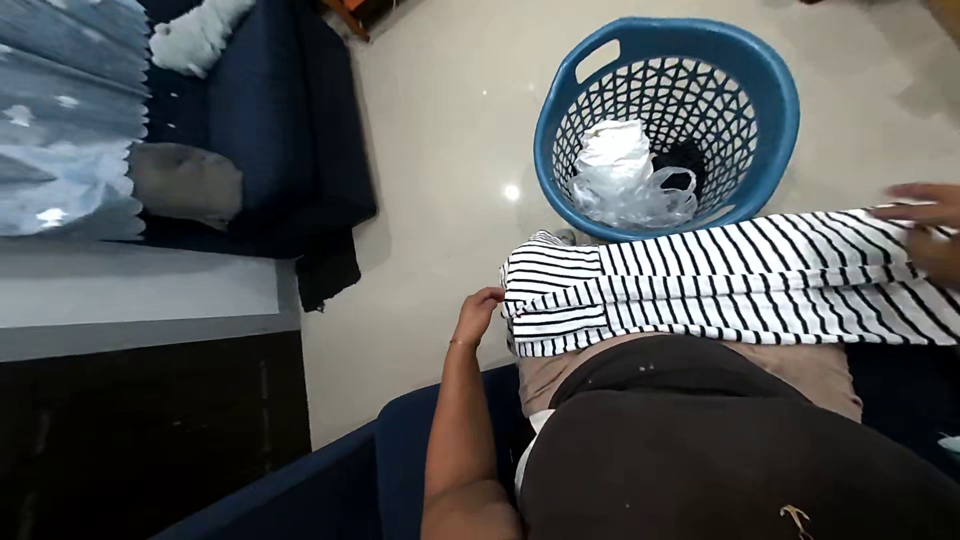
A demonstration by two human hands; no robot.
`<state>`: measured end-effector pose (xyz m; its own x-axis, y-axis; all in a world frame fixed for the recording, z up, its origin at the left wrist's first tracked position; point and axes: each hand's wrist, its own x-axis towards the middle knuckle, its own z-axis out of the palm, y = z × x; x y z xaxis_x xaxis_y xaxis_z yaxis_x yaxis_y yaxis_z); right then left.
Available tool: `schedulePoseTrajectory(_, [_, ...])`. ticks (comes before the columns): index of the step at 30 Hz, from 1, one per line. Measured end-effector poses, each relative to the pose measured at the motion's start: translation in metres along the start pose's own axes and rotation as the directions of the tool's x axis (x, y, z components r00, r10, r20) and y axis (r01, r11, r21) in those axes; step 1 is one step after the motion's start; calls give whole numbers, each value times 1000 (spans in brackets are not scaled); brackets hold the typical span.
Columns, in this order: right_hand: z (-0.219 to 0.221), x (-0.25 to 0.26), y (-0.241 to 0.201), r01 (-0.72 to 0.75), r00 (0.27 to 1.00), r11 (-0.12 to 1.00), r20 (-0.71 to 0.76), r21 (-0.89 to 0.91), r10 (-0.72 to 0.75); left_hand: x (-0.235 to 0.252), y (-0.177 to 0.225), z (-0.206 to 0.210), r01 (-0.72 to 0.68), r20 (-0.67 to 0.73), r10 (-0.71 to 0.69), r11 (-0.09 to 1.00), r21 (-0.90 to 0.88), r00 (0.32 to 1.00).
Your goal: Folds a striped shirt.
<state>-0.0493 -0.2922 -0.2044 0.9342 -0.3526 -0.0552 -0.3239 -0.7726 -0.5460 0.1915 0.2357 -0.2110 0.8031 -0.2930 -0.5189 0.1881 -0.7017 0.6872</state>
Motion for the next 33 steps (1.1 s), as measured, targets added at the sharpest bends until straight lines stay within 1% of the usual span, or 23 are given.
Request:
schedulePoseTrajectory(1, [12,10,-32,53,998,992,27,112,-56,5,6,4,21,-29,-23,998,-53,999])
schedulePoseTrajectory(2, [28,19,-58,57,993,969,90,239,-80,12,12,8,39,-57,-44,995,-90,997])
schedulePoseTrajectory(3, [46,29,-80,8,980,929,183,371,-82,20,17,12,53,-75,-62,992,-112,995])
schedulePoseTrajectory(5, [82,50,-120,-210,918,794,395,570,-41,35,28,15,88,-87,-96,992,-87,992])
schedulePoseTrajectory(6, [98,58,-138,-325,876,718,482,616,-16,39,35,15,112,-76,-115,993,-42,990])
schedulePoseTrajectory(7, [111,64,-154,-420,832,659,554,624,6,42,41,16,132,-60,-131,991,8,990])
schedulePoseTrajectory(9, [129,74,-179,-531,770,593,637,605,38,44,52,16,151,-38,-148,984,91,988])
schedulePoseTrajectory(11, [142,78,-194,-573,739,570,672,589,48,44,58,15,155,-38,-152,982,109,988])
schedulePoseTrajectory(13, [149,79,-202,-587,724,560,688,585,40,45,56,15,169,-53,-166,984,50,985])
schedulePoseTrajectory(15, [152,81,-204,-567,729,571,684,594,12,44,54,17,179,-64,-183,982,-51,981])
schedulePoseTrajectory(17, [157,80,-202,-532,747,584,664,614,-17,40,54,20,161,-73,-175,973,-165,982])
schedulePoseTrajectory(19, [158,79,-202,-483,775,590,629,647,-56,35,56,21,91,-105,-124,956,-278,987])
schedulePoseTrajectory(20, [156,77,-203,-437,800,600,594,670,-81,31,58,20,37,-129,-83,943,-331,988])
schedulePoseTrajectory(23, [145,67,-204,-181,894,631,394,754,-215,11,71,11,-150,-202,68,894,-422,977])
schedulePoseTrajectory(25, [136,56,-202,-20,906,638,284,769,-313,-6,69,3,-226,-199,153,877,-424,968])
schedulePoseTrajectory(27, [135,40,-192,102,872,635,238,766,-428,-27,51,-2,-230,-139,189,884,-407,972])
schedulePoseTrajectory(29, [140,27,-179,178,812,648,262,740,-521,-45,32,-8,-210,-10,220,913,-350,975])
schedulePoseTrajectory(31, [144,16,-170,161,752,680,357,715,-554,-57,15,-9,-153,131,189,958,-242,973])
schedulePoseTrajectory(33, [146,12,-166,93,698,722,472,686,-539,-60,-1,-5,-92,194,123,983,-162,973])
